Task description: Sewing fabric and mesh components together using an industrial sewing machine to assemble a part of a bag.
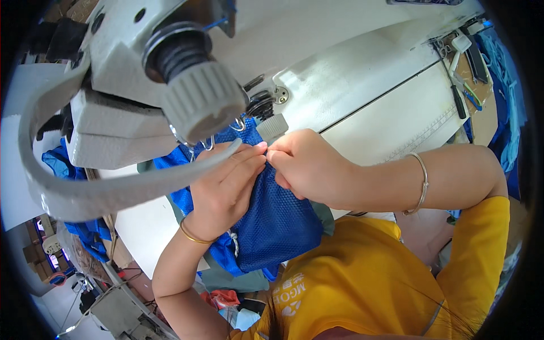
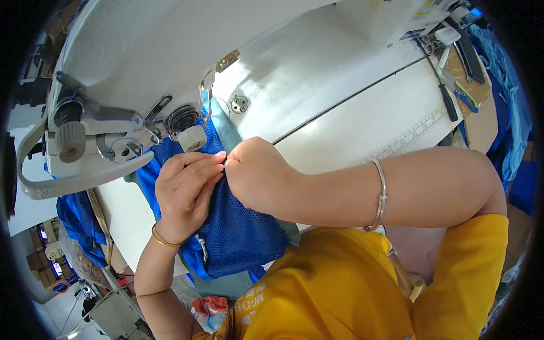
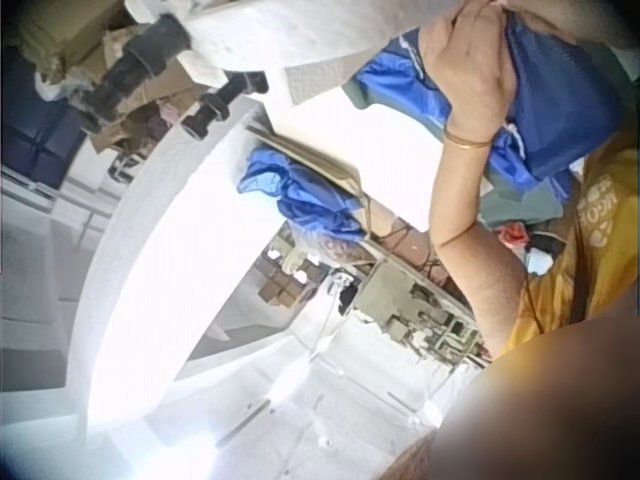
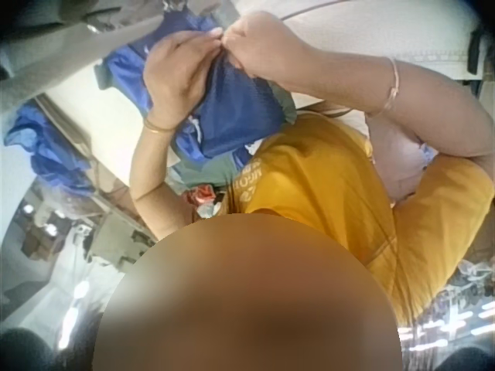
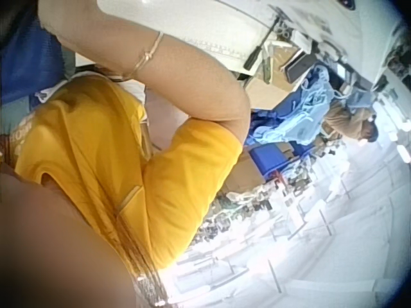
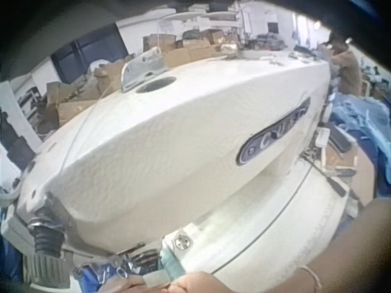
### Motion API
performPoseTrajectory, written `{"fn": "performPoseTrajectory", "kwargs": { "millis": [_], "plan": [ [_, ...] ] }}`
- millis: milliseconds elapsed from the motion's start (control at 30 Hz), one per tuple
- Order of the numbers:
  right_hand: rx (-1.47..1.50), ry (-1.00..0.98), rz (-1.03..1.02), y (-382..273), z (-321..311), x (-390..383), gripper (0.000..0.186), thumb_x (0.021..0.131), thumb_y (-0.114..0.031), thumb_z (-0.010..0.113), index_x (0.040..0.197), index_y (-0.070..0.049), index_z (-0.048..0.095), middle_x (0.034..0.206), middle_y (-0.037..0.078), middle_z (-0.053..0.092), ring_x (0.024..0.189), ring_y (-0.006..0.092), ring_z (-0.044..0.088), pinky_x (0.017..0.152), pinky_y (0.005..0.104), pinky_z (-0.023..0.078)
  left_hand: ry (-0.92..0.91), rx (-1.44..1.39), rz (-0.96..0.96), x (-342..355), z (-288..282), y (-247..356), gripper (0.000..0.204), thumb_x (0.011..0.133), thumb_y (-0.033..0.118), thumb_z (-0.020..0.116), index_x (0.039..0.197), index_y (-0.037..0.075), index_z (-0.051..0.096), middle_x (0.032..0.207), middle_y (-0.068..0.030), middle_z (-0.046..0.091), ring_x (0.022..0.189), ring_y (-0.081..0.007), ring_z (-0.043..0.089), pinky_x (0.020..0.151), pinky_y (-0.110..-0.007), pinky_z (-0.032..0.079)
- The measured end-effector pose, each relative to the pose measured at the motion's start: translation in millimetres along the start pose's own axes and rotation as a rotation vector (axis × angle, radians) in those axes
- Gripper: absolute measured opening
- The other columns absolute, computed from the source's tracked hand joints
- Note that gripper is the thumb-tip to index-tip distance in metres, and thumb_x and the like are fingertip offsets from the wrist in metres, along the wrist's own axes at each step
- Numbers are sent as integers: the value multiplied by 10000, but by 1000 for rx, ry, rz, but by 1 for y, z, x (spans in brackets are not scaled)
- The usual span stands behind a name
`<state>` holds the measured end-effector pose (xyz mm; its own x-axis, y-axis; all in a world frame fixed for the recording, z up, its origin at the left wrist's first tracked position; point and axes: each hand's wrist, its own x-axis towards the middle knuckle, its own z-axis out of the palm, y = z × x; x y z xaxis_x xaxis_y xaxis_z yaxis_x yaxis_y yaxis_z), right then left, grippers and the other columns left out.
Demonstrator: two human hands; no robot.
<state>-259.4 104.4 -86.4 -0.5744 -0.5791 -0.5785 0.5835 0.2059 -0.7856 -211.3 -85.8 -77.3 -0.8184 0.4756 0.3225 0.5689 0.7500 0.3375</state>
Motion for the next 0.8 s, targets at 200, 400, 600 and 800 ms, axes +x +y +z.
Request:
{"fn": "performPoseTrajectory", "kwargs": {
  "millis": [200,400,600,800],
  "plan": [
    [-1247,-72,-542,16,-20,-33,135,897,-125,624,821,-17,653,787,133,668,673,216,657,597,375,524,-7,-10,66,1,2,-1,207,769,29,736,974,0,741,1054,-126,761,951,-258,725,802,-389,583],
    [-1509,292,-1272,48,-29,-30,413,817,-149,593,1122,113,691,1194,249,682,1171,372,631,1086,454,465,-12,32,82,3,2,-1,201,762,-1,767,963,12,751,1015,-101,762,926,-251,722,780,-343,554],
    [-1577,285,-1246,49,-29,-33,405,808,-123,604,1122,119,690,1214,243,695,1171,352,656,1058,456,505,-16,15,91,0,3,-2,221,758,25,722,976,-10,738,1011,-109,739,940,-261,725,825,-371,553],
    [-1593,258,-1245,48,-31,-33,422,815,-130,593,1134,132,677,1205,254,693,1160,355,658,1063,458,500,-45,22,85,2,0,-1,227,752,16,724,976,-13,733,1022,-116,738,955,-265,719,810,-374,558]
  ]
}}
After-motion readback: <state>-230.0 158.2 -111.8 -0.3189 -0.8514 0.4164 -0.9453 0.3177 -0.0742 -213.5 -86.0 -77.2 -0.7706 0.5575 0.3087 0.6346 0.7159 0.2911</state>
